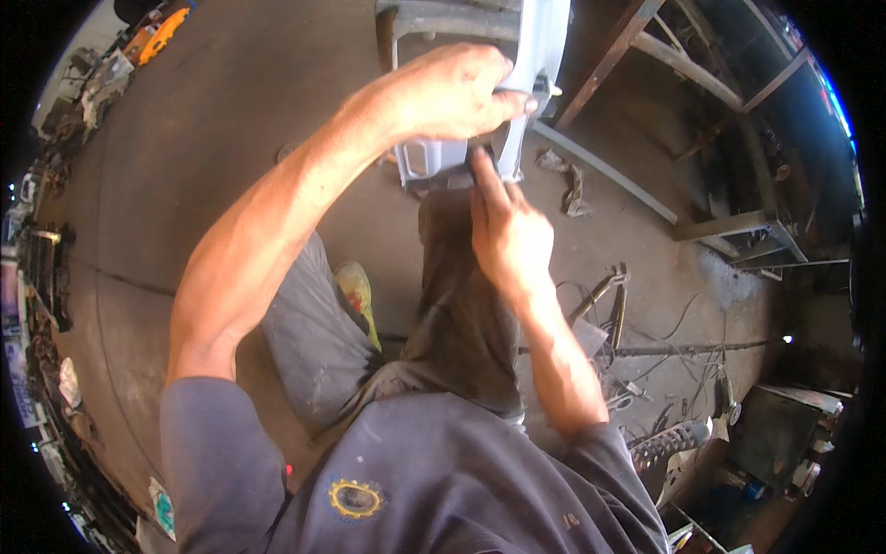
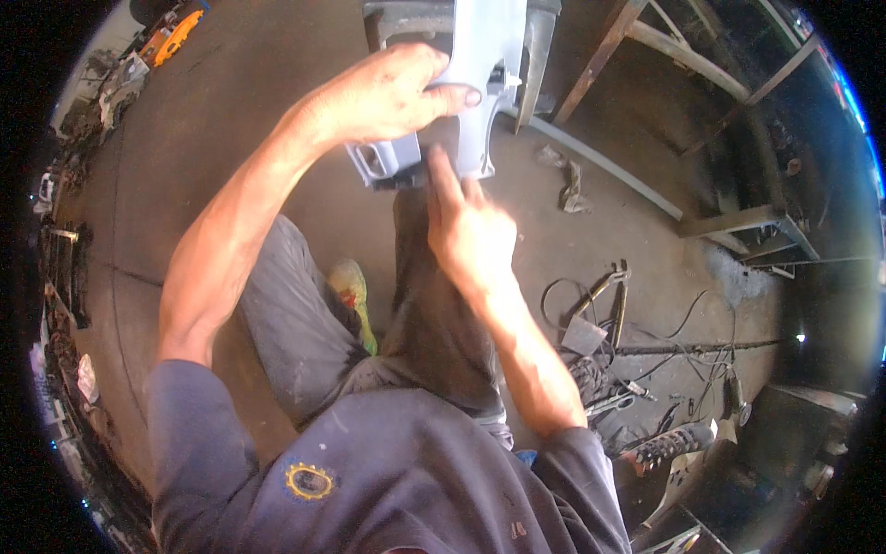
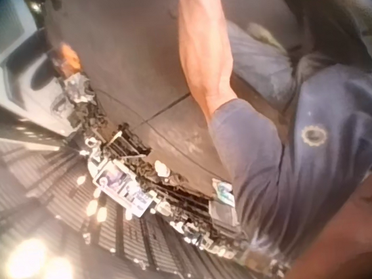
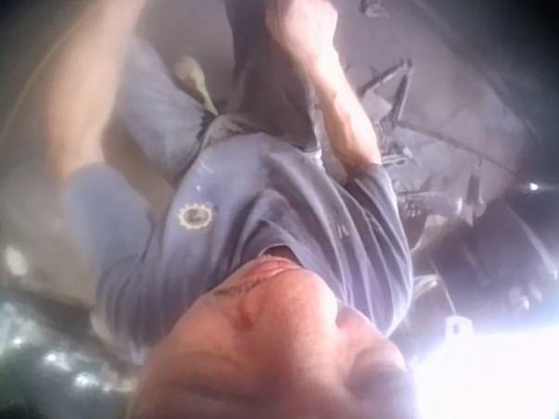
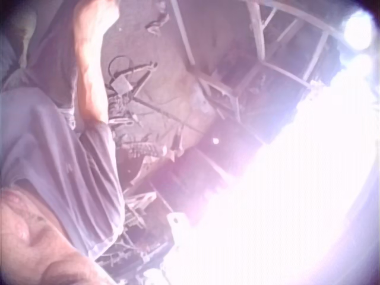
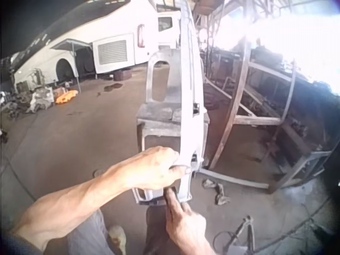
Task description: The person picks up a grey plastic car part and walks across a workshop floor. They then use a sanding block to sand the edges and surfaces of the part, turning it over to work on different areas.
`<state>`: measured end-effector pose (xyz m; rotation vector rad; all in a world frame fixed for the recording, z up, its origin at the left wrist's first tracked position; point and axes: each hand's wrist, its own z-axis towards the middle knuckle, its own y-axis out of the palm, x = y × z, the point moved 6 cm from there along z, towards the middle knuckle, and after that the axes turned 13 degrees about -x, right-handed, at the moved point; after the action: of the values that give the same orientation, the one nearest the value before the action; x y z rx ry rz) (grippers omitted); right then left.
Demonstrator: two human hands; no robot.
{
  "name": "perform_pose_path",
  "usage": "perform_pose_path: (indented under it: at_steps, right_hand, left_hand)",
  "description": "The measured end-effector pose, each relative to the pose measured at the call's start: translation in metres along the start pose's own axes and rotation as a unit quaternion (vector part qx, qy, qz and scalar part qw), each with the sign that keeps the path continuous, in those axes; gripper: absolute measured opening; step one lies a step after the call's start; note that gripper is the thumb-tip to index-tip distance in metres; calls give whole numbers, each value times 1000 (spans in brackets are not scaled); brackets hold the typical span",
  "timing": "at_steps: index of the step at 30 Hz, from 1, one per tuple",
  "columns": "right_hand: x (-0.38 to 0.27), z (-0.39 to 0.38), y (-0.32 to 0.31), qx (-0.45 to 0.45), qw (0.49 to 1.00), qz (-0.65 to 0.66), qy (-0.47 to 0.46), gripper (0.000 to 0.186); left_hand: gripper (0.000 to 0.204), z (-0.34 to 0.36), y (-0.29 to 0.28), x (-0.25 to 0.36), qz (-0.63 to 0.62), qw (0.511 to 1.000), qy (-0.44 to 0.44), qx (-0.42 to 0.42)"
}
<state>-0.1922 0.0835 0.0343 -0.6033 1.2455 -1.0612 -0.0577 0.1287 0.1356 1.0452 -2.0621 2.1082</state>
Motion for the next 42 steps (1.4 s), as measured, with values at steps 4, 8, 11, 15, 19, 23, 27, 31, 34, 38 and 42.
perform_pose_path:
  at_steps: [4, 8, 11, 15, 19, 23, 27, 31, 34, 38, 42]
  right_hand:
    - [-7, -7, 5, -58, 996, -67, 22, 48]
    - [-1, -50, -30, 6, 998, 60, -13, 43]
    - [12, -50, -45, 51, 977, 209, 8, 37]
    - [17, -35, -33, 130, 918, 368, 75, 30]
    - [10, -2, -20, 97, 979, 182, 1, 38]
    - [-10, 7, -24, 11, 992, 123, 1, 40]
    - [-7, 24, -18, -38, 992, 112, 36, 38]
    - [-16, 1, -8, 27, 993, 100, 57, 32]
    - [-19, 32, -18, -42, 993, 97, 60, 34]
    - [-18, 14, -12, -16, 994, 102, 37, 31]
    - [-27, 11, -7, 32, 998, 47, -3, 16]
  left_hand:
    - [56, 0, 0, 0, 3, 1000, 16, -11]
    - [55, -1, 0, 1, 45, 997, 52, 27]
    - [54, -3, -1, 2, 32, 999, 14, 19]
    - [53, 7, 3, 1, 5, 999, 30, 21]
    - [52, 4, 0, 5, 10, 999, 32, 18]
    - [53, 1, 0, 4, 11, 1000, 0, -2]
    - [53, 1, 0, 5, 9, 1000, 21, 7]
    - [54, 0, 6, 4, 15, 1000, 23, 5]
    - [51, 4, -9, 4, 11, 1000, 4, -17]
    - [50, 3, 5, -4, 34, 999, 32, 16]
    - [50, -2, -3, -4, 2, 999, 33, 14]
